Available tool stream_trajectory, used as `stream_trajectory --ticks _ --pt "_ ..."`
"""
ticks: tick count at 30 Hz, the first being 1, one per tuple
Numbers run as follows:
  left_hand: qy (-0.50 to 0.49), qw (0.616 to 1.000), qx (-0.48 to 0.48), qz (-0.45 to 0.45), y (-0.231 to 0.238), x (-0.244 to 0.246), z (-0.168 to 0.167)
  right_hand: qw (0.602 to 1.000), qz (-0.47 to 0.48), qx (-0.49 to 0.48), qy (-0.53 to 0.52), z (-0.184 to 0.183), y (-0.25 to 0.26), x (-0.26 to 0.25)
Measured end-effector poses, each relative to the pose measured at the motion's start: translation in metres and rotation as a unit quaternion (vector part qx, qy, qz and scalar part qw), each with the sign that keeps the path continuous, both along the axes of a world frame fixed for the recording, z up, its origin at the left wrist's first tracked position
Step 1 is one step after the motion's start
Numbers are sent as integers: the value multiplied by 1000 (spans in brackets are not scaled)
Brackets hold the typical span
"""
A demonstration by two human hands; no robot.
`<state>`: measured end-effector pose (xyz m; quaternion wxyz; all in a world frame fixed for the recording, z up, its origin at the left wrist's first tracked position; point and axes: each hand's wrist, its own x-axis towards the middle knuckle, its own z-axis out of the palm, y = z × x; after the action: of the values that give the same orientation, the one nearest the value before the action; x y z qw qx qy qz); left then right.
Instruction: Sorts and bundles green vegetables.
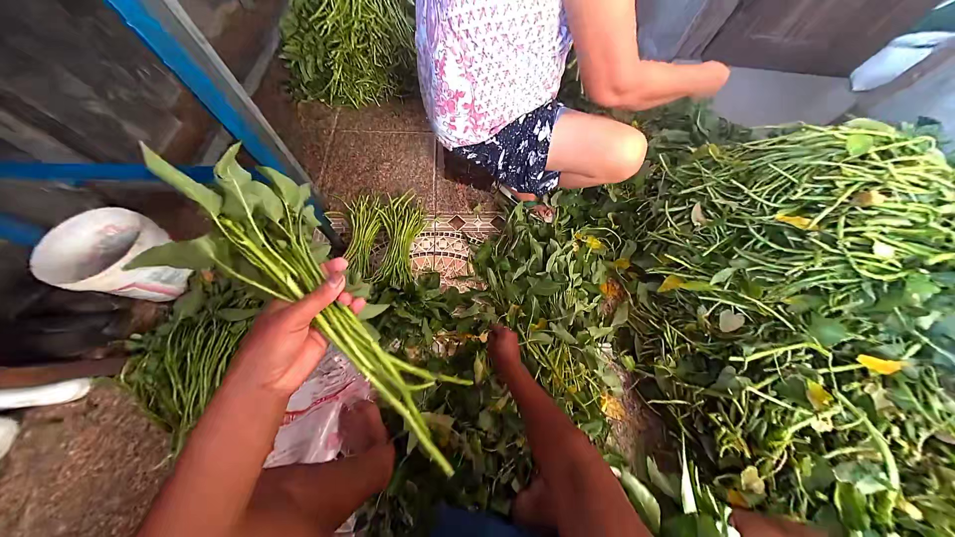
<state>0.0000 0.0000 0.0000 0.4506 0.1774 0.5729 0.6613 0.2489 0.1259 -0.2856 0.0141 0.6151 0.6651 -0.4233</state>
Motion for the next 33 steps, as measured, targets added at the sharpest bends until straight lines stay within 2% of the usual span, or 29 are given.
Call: stream_trajectory --ticks 3,7,10,12,15,19,22,24,26,28,29,30,33 --pt "14 1000 3 -13 -4 -8 -7 997 -7 -12 -72 -8 24 -1" --pt "23 1000 2 -10 -4 -15 -13 981 -50 -88 -164 -32 12 18" --pt "19 1000 2 -15 -1 -12 -12 978 -70 -88 -177 -47 2 32" --pt "21 999 -3 -25 0 -8 -9 982 -110 -68 -138 -42 4 36" --pt "23 999 -13 -36 3 1 -5 980 -185 -11 -72 4 19 35" --pt "14 999 -10 -39 6 11 4 951 -291 101 -16 100 33 50" --pt "5 999 2 -34 6 18 10 933 -319 163 27 167 24 73" --pt "-4 999 10 -31 4 23 13 934 -309 176 8 194 9 84" --pt "0 999 29 -39 2 25 14 954 -261 138 -46 200 -5 93" --pt "8 998 42 -51 -2 28 15 976 -168 41 -133 192 -17 98" --pt "11 998 45 -52 -4 30 13 975 -154 13 -163 183 -25 98" --pt "8 998 50 -50 -7 33 10 971 -179 18 -160 173 -35 99" --pt "-25 997 69 -36 -17 39 5 939 -328 92 -49 157 -53 103"
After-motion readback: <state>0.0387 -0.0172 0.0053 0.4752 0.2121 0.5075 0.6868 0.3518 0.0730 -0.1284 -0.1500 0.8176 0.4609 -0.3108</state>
